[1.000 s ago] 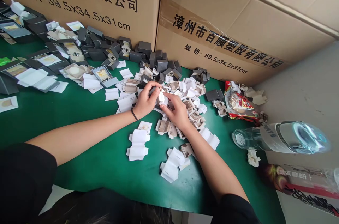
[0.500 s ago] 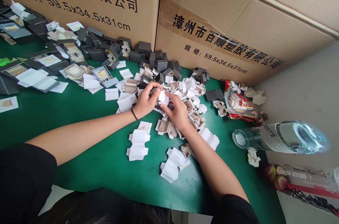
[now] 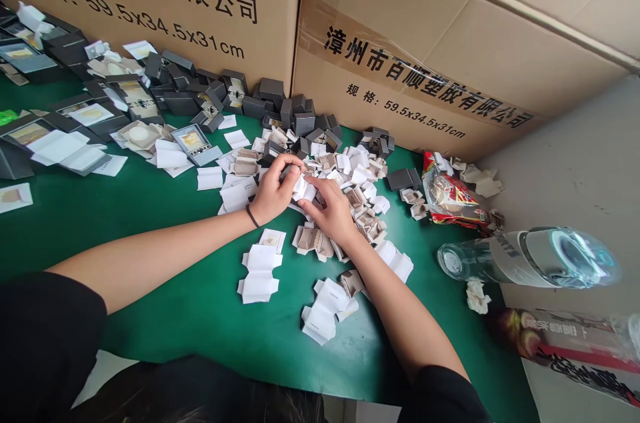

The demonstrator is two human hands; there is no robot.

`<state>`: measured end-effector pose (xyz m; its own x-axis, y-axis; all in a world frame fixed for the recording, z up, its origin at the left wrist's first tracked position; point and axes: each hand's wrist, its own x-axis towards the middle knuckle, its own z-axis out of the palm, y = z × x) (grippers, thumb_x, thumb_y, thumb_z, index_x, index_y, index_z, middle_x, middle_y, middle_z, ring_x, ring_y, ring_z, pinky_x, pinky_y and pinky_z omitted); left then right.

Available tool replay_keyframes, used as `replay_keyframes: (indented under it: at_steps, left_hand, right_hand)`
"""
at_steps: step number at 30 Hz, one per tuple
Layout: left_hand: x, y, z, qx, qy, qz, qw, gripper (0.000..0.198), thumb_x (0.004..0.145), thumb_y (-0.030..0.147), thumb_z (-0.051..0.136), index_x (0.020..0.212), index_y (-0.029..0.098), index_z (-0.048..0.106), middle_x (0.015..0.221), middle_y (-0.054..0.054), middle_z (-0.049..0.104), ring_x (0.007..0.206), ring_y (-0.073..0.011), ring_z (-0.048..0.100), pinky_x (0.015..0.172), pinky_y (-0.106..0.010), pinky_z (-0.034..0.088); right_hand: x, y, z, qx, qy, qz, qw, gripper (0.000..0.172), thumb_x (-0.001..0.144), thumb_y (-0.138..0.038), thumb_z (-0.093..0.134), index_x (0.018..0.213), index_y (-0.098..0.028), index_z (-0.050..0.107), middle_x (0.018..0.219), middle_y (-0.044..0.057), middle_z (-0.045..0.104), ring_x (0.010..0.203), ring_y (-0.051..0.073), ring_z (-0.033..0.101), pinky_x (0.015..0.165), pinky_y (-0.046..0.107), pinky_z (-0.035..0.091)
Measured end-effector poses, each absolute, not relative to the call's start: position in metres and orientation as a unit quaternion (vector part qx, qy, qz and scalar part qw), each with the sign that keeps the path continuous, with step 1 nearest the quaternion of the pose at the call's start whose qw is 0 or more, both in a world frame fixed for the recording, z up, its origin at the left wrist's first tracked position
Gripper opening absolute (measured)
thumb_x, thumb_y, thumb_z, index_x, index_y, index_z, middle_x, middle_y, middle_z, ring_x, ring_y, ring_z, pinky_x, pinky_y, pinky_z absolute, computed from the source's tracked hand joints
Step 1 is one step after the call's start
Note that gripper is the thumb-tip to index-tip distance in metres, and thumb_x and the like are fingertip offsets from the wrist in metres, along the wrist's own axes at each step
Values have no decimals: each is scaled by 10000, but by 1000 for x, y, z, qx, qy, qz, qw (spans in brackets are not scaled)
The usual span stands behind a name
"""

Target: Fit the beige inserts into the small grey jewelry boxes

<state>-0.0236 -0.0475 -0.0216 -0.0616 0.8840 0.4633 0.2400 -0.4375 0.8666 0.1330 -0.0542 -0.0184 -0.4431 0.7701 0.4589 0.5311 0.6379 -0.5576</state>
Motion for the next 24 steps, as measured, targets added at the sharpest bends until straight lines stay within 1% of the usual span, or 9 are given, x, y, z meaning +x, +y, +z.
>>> replay_keyframes:
  at_steps: [6, 12, 17, 24]
  left_hand:
    - [-24, -45, -22, 634, 451, 565, 274, 208, 905, 369, 379, 878, 197, 492, 909, -48, 599, 895, -145, 571, 850, -282, 450]
    - [-24, -46, -22, 636, 448, 561, 283, 212, 909, 364, 369, 868, 196, 491, 880, -39, 597, 860, -138, 571, 830, -274, 451]
    - [-24, -45, -23, 634, 441, 566, 287, 208, 907, 357, 378, 859, 192, 495, 861, -34, 593, 845, -132, 565, 821, -264, 447]
    - [-23, -44, -24, 623, 451, 569, 292, 202, 897, 365, 402, 872, 191, 502, 887, -37, 603, 855, -134, 573, 821, -259, 449]
  right_hand:
    - [134, -54, -20, -406, -830, 173, 343, 417, 855, -449, 519, 1206, -226, 513, 1078, 89, 627, 964, 237, 584, 824, 396, 490]
    - [134, -53, -19, -376, -844, 175, 341, 403, 859, -458, 508, 1198, -240, 515, 1090, 83, 622, 972, 235, 569, 834, 400, 485]
    - [133, -54, -18, -361, -852, 181, 334, 375, 878, -418, 492, 1199, -224, 509, 1074, 85, 617, 977, 225, 551, 842, 394, 481]
    - [131, -54, -19, -395, -838, 161, 340, 351, 862, -388, 516, 1173, -224, 519, 1087, 83, 616, 1001, 231, 550, 884, 414, 471]
